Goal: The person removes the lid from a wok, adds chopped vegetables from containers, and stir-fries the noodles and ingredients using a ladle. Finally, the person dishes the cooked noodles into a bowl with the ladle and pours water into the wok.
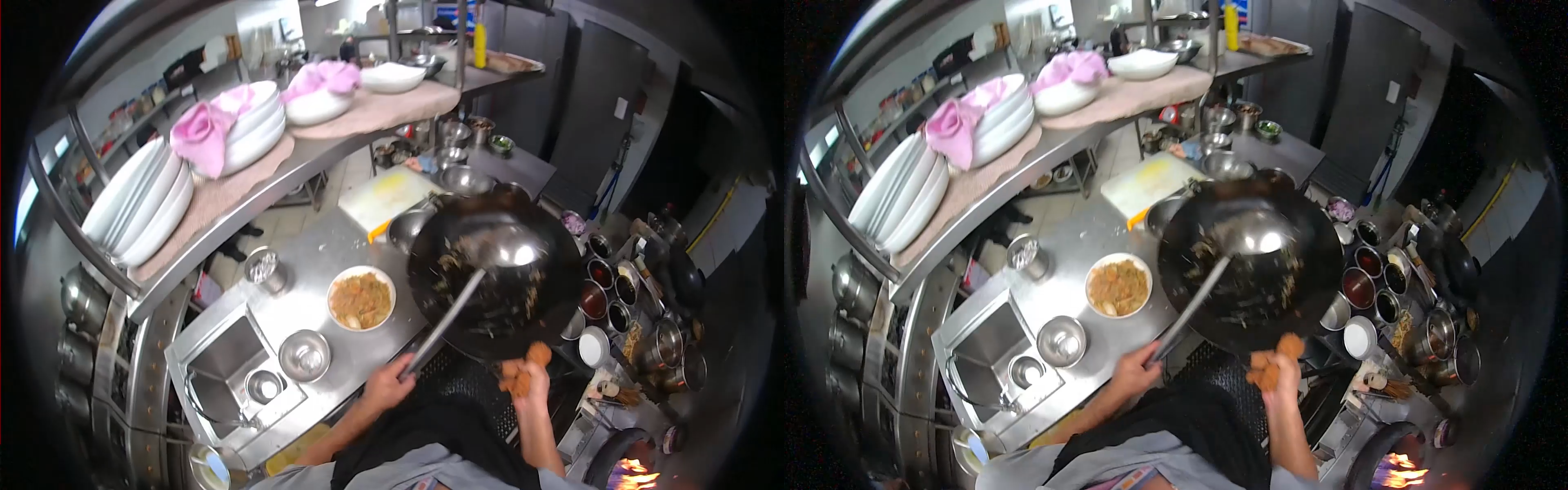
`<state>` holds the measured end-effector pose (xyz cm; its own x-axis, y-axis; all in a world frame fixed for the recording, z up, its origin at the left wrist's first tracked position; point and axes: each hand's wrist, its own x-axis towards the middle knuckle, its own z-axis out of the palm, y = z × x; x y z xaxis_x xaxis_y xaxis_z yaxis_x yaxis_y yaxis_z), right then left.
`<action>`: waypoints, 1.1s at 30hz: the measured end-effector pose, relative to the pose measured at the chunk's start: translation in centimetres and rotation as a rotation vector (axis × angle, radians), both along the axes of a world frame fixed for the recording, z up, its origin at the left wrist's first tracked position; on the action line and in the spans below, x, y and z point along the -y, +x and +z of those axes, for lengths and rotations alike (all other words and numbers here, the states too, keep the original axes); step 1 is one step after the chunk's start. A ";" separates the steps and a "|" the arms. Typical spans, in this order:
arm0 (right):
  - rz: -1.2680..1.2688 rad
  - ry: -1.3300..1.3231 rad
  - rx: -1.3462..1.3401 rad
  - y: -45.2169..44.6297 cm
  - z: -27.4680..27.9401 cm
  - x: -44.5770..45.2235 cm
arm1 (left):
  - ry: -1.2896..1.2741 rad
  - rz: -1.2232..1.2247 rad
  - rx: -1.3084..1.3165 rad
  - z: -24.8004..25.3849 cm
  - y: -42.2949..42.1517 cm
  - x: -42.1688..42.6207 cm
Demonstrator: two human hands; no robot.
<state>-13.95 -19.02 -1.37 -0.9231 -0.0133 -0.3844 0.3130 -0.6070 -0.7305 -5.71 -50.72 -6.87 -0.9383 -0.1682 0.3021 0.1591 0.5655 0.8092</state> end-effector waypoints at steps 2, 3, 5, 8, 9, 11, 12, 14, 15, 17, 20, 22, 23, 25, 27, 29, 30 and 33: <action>-0.097 -0.043 0.020 3.3 -3.6 -4.8 | -0.027 -0.156 0.153 2.9 -0.8 -2.7; -0.140 -0.054 0.060 5.6 -2.4 -6.2 | -0.055 -0.232 0.188 3.5 -1.1 -3.7; -0.296 -0.048 0.106 9.4 -1.1 -9.1 | -0.105 -0.338 0.150 3.9 -1.9 -5.8; -0.408 -0.081 0.158 16.1 -3.0 -13.5 | -0.231 -0.497 0.136 4.0 -2.1 -8.6; -0.504 -0.069 0.105 18.2 -2.2 -13.9 | -0.227 -0.507 0.170 4.0 -2.1 -9.8; -0.637 -0.099 0.181 22.0 -3.3 -15.7 | -0.212 -0.570 0.206 2.8 -1.5 -12.3; -0.723 -0.090 0.197 24.0 -3.5 -16.4 | -0.203 -0.614 0.205 2.2 -1.4 -13.6; -0.855 -0.129 0.243 27.2 -5.1 -17.5 | -0.204 -0.704 0.195 0.0 -1.3 -16.0; -0.920 -0.144 0.238 28.4 -4.8 -17.9 | -0.222 -0.754 0.224 0.0 -1.1 -17.6; -1.016 -0.182 0.189 30.9 -5.1 -19.0 | -0.236 -0.858 0.162 -0.5 -1.3 -20.7; -1.177 -0.220 0.161 30.6 -5.7 -19.2 | -0.254 -1.009 0.168 -1.3 -5.1 -23.6; -1.290 -0.234 0.133 30.9 -6.1 -19.9 | -0.274 -1.114 0.204 -0.7 -6.3 -27.1; -1.274 -0.207 0.064 31.1 -7.3 -20.4 | -0.281 -1.165 0.223 -0.5 -6.9 -29.2; -1.407 -0.305 0.043 30.3 -10.0 -23.3 | -0.319 -1.278 0.211 0.0 -7.6 -34.4; -1.464 -0.359 0.023 28.4 -11.6 -25.2 | -0.336 -1.375 0.280 1.0 -8.5 -39.3; -1.480 -0.387 -0.018 27.0 -13.5 -27.8 | -0.257 -1.481 0.281 1.2 -8.7 -44.7; -1.506 -0.442 -0.007 26.0 -13.1 -28.9 | -0.172 -1.549 0.214 0.6 -8.9 -47.4; -1.562 -0.412 -0.093 23.2 -14.4 -32.3 | -0.133 -1.651 0.626 5.6 -8.1 -56.3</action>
<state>9.29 13.32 -15.72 -0.1526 0.8295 -0.5373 -0.7993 -0.4233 -0.4264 -13.78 5.56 -1.27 -0.0587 0.9774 -0.2032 0.2920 0.2115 0.9328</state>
